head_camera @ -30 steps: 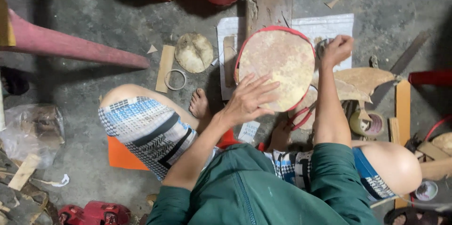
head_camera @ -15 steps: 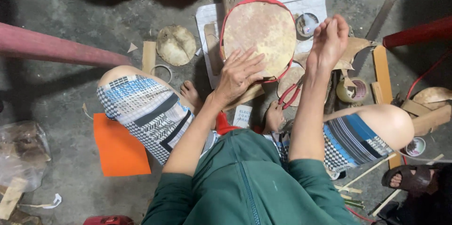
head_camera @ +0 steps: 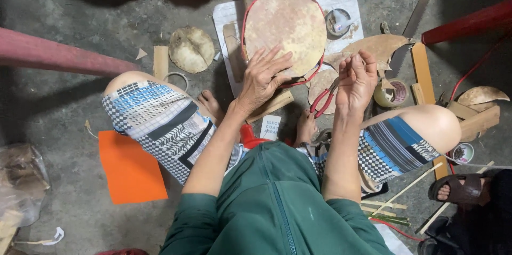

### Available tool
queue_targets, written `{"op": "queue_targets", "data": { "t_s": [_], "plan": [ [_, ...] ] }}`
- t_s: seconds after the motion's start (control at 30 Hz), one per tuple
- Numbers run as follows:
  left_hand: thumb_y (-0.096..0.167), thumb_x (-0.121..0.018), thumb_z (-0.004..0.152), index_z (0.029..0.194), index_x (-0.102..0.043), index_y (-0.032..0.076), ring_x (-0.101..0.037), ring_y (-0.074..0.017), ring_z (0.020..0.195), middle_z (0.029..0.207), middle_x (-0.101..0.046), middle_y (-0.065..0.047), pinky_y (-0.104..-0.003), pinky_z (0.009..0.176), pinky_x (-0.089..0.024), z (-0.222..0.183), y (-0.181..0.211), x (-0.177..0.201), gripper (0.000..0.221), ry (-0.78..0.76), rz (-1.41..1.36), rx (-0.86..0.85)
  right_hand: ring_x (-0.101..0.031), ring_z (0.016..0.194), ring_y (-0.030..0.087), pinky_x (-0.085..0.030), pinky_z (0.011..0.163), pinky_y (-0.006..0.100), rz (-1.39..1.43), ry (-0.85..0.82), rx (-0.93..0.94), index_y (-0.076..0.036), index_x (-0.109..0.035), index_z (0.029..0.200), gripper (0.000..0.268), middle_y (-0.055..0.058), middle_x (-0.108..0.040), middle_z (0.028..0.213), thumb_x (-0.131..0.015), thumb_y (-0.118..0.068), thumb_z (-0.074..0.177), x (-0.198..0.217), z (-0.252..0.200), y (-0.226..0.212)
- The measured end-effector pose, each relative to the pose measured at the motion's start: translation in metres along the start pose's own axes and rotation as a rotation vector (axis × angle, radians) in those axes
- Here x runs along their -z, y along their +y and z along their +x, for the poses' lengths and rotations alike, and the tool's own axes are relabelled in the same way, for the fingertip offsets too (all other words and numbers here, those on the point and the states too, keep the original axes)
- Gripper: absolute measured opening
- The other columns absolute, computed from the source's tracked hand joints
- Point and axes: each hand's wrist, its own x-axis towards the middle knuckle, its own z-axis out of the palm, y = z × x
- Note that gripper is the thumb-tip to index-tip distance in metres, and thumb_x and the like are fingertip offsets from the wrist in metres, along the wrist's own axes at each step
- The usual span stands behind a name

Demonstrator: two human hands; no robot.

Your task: Securing a skin onto a drum frame using a hammer and pliers

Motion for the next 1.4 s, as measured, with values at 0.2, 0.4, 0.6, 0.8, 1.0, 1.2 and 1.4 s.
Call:
{"op": "queue_targets", "data": {
  "t_s": [0.2,0.4,0.6,0.8,1.0,1.2,1.4],
  "plan": [
    [0.049,-0.073,0.092,0.114,-0.076,0.022,-0.051,-0.0220,0.141,0.138,-0.068,0.004,-0.045,0.121,-0.028,0.000,0.005,0.004,0.035,-0.025,0.041,-0.052,-0.076,0.093,0.017,-0.068,0.087,0.028,-0.012,-0.018,0.035,-0.005,-0.063,0.118,0.021,0.008,-0.069,0.101,-0.071,-0.005,0.098,0.001,-0.005,-0.003],
    [0.052,-0.077,0.088,0.115,-0.075,0.019,-0.050,-0.0257,0.142,0.139,-0.067,0.000,-0.046,0.120,-0.030,-0.002,0.004,0.003,0.043,-0.058,0.138,-0.091,-0.074,0.082,0.013,-0.067,0.075,0.023,-0.185,-0.060,0.047,-0.010,-0.064,0.113,0.020,0.002,-0.066,0.096,-0.075,-0.015,0.097,-0.029,-0.035,-0.009],
    [0.056,-0.078,0.085,0.124,-0.073,0.023,-0.046,-0.0240,0.145,0.146,-0.061,0.004,-0.047,0.122,-0.029,-0.001,0.002,0.011,0.051,-0.118,0.130,-0.091,-0.072,0.079,0.018,-0.060,0.067,0.026,-0.488,-0.271,0.264,-0.002,-0.072,0.102,0.017,0.014,-0.072,0.091,-0.082,-0.003,0.089,-0.053,-0.064,0.005],
    [0.054,-0.068,0.094,0.134,-0.068,0.028,-0.043,-0.0236,0.147,0.151,-0.057,0.006,-0.047,0.124,-0.025,-0.003,-0.007,0.014,0.047,-0.212,0.142,-0.094,-0.068,0.083,0.012,-0.055,0.072,0.024,-0.565,-0.347,0.299,0.001,-0.072,0.104,0.015,0.012,-0.072,0.089,-0.079,-0.002,0.092,-0.073,-0.081,-0.002],
    [0.050,-0.068,0.096,0.133,-0.069,0.026,-0.043,-0.0235,0.147,0.148,-0.059,0.004,-0.047,0.125,-0.023,0.000,-0.008,0.018,0.045,-0.259,0.109,-0.057,-0.069,0.088,0.015,-0.055,0.079,0.029,-0.637,-0.371,0.346,0.001,-0.071,0.104,0.012,0.013,-0.072,0.091,-0.077,-0.003,0.095,-0.073,-0.085,-0.003],
    [0.046,-0.066,0.099,0.122,-0.075,0.028,-0.045,-0.0200,0.145,0.142,-0.064,0.009,-0.045,0.124,-0.025,-0.002,-0.011,0.017,0.031,-0.236,0.039,-0.035,-0.065,0.082,0.010,-0.053,0.075,0.025,-0.618,-0.342,0.368,0.002,-0.070,0.103,0.013,0.011,-0.071,0.089,-0.079,-0.003,0.094,-0.072,-0.082,-0.005],
    [0.045,-0.065,0.100,0.120,-0.076,0.025,-0.047,-0.0184,0.143,0.136,-0.068,0.008,-0.044,0.124,-0.027,-0.001,-0.009,0.019,0.030,-0.225,0.019,-0.030,-0.066,0.077,0.011,-0.054,0.072,0.025,-0.635,-0.356,0.373,0.002,-0.071,0.101,0.013,0.011,-0.071,0.088,-0.080,-0.003,0.093,-0.069,-0.083,-0.002]
  ]
}}
